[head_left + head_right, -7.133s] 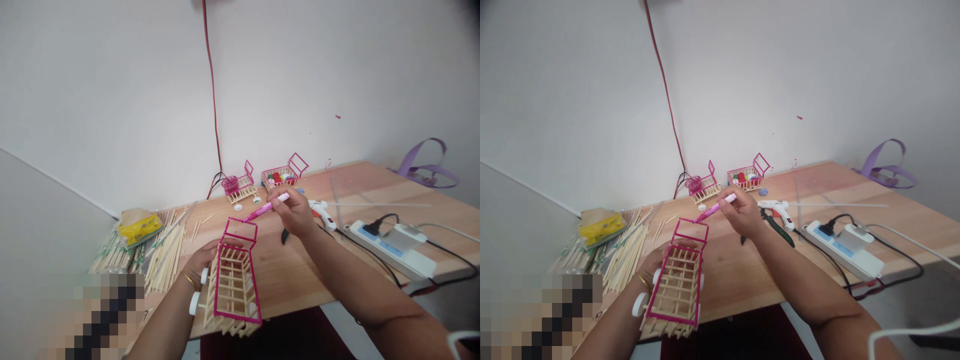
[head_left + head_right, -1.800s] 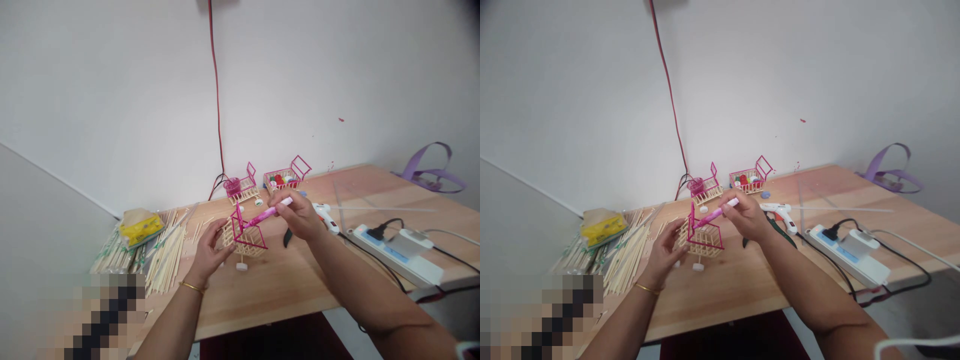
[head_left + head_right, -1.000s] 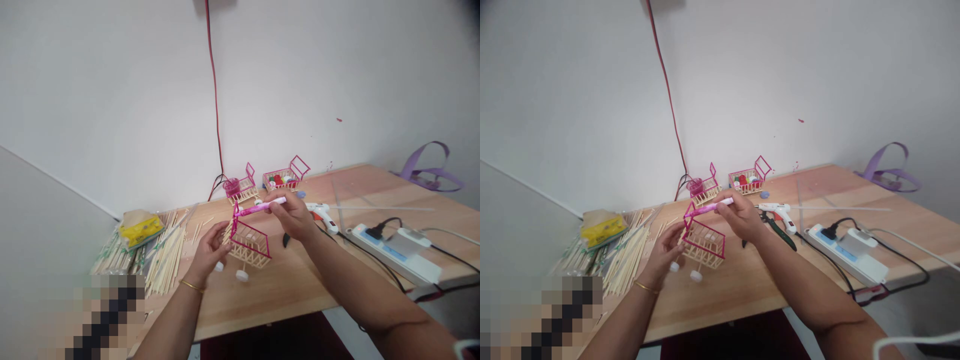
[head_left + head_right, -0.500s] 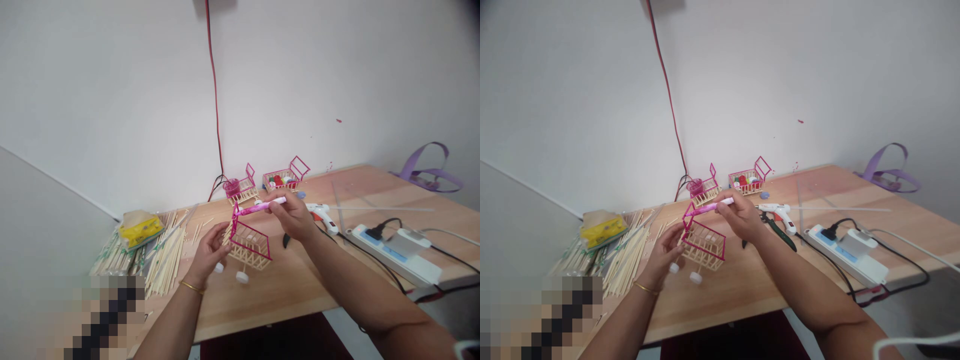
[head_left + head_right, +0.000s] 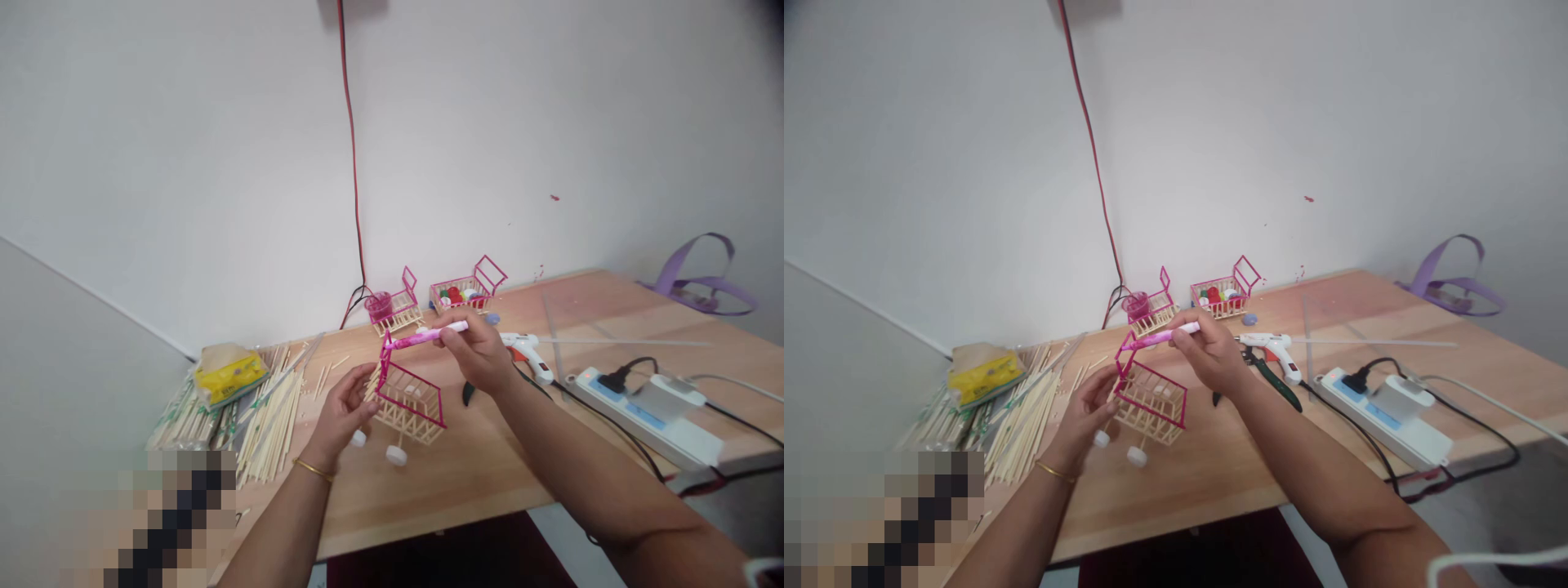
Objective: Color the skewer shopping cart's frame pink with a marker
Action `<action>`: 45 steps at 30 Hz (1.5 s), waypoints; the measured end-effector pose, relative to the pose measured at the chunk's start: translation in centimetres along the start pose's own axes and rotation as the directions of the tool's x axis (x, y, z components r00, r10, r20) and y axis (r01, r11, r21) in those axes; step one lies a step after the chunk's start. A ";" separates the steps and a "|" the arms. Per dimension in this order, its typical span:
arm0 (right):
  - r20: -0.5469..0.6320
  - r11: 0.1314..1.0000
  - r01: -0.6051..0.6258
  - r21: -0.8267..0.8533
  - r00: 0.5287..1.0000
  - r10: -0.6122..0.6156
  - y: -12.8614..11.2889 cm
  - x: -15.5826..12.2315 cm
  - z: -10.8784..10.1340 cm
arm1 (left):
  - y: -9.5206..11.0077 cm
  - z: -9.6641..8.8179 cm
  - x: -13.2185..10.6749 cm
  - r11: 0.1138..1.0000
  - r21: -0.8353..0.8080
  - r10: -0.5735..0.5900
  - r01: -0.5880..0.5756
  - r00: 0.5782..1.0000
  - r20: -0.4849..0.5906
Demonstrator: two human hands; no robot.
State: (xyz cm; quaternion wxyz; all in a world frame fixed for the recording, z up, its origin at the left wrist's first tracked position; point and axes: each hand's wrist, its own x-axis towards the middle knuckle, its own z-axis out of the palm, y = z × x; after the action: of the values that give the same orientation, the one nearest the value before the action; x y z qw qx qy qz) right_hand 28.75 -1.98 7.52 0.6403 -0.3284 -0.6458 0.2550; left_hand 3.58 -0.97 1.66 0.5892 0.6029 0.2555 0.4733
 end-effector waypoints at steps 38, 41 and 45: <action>0.015 0.986 -0.004 -0.167 1.000 0.007 0.8 0.2 0.1 | 1.2 0.0 -1.2 0.841 -0.426 -0.319 0.334 0.942 0.107; -0.009 0.982 0.002 -0.191 1.000 -0.003 0.9 0.2 0.0 | 1.5 0.1 -1.1 0.843 -0.420 -0.318 0.336 0.941 0.115; -0.046 0.982 0.008 -0.188 0.999 -0.017 0.8 0.2 0.0 | 1.9 0.1 -0.9 0.835 -0.415 -0.327 0.362 0.932 0.154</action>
State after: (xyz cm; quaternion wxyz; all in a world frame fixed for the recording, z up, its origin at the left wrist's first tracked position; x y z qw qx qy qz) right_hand 28.89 -1.32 7.04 0.6232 -0.3895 -0.6536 0.1809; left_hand 2.85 -2.11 3.21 0.7940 0.4171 0.2243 0.3811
